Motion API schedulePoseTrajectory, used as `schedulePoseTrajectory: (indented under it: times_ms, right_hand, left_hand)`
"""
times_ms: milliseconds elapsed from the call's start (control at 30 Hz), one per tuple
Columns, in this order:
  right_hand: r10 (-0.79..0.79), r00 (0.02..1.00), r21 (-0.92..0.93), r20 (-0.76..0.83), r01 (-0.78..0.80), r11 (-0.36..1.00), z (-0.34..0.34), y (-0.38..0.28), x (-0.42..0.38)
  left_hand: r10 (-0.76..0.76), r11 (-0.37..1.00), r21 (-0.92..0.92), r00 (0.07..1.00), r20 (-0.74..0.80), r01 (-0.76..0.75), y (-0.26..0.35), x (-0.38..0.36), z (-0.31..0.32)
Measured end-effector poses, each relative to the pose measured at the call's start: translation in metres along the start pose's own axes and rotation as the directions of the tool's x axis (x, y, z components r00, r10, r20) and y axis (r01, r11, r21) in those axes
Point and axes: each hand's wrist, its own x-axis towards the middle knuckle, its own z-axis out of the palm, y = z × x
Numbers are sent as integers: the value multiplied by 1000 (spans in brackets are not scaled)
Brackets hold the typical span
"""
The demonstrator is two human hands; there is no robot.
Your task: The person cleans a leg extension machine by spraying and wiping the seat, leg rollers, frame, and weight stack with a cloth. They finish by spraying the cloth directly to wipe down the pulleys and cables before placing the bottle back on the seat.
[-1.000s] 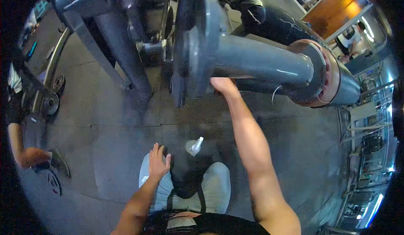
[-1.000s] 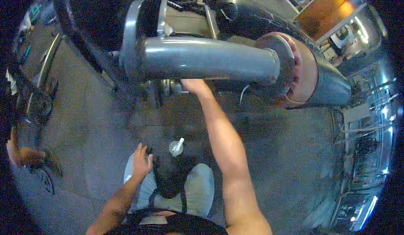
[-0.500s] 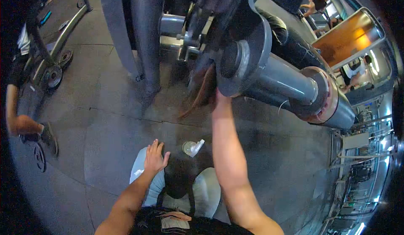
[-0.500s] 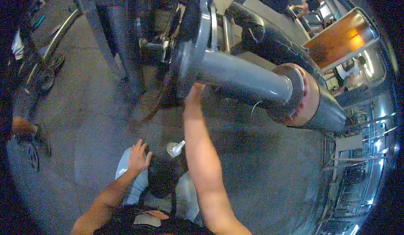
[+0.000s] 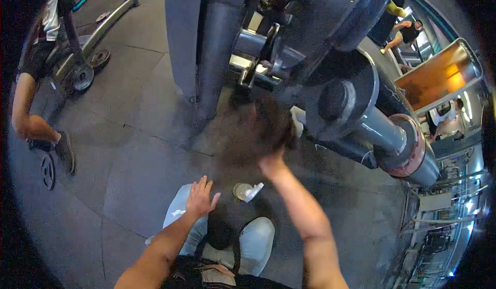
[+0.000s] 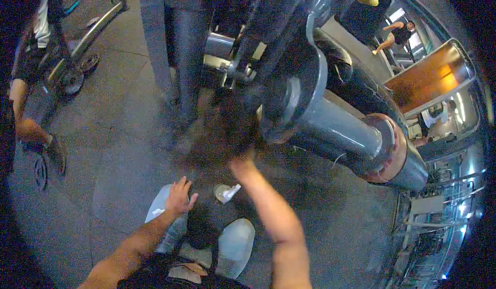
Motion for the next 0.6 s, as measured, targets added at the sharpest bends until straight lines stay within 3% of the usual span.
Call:
schedulePoseTrajectory:
  times_ms: [67, 133, 167, 233, 333, 400, 467, 533, 600]
  right_hand:
    - [-5, 974, -158, 224, 41, 987, -14, 8, 25]
    - [65, 849, -403, 525, 181, 897, -44, -3, 63]
    - [-41, 897, -574, 440, 316, 756, -36, 1, 69]
    - [-256, 923, -713, 288, 385, 586, -16, 13, 68]
    - [-342, 934, -875, 101, 247, 417, 99, 37, 46]
    - [-236, 965, -837, 117, 224, 500, 131, 21, 40]
    - [-67, 949, -642, 307, 258, 722, 120, -6, 22]
    - [-194, 928, -462, 317, 330, 823, 113, -14, -17]
    - [-97, 759, 20, 644, 110, 994, 63, -24, -36]
  left_hand:
    - [10, 1000, 7, 1000, 6, -10, 2, 0, -1]
    - [2, 1000, 19, 1000, 16, -3, 6, 0, -5]
    - [-1, 1000, 26, 1000, 17, 0, 8, 0, -7]
    - [9, 999, 41, 1000, -4, -9, 9, 0, -7]
    - [14, 999, 51, 1000, -28, -13, 8, 0, -8]
    - [7, 999, 48, 999, -36, -5, 4, -1, -4]
    - [-3, 999, 40, 999, -39, 5, -1, 0, 4]
    - [-48, 999, -7, 999, 24, 48, 5, 4, -7]
    - [-50, 999, -13, 998, 29, 51, 8, 5, -9]
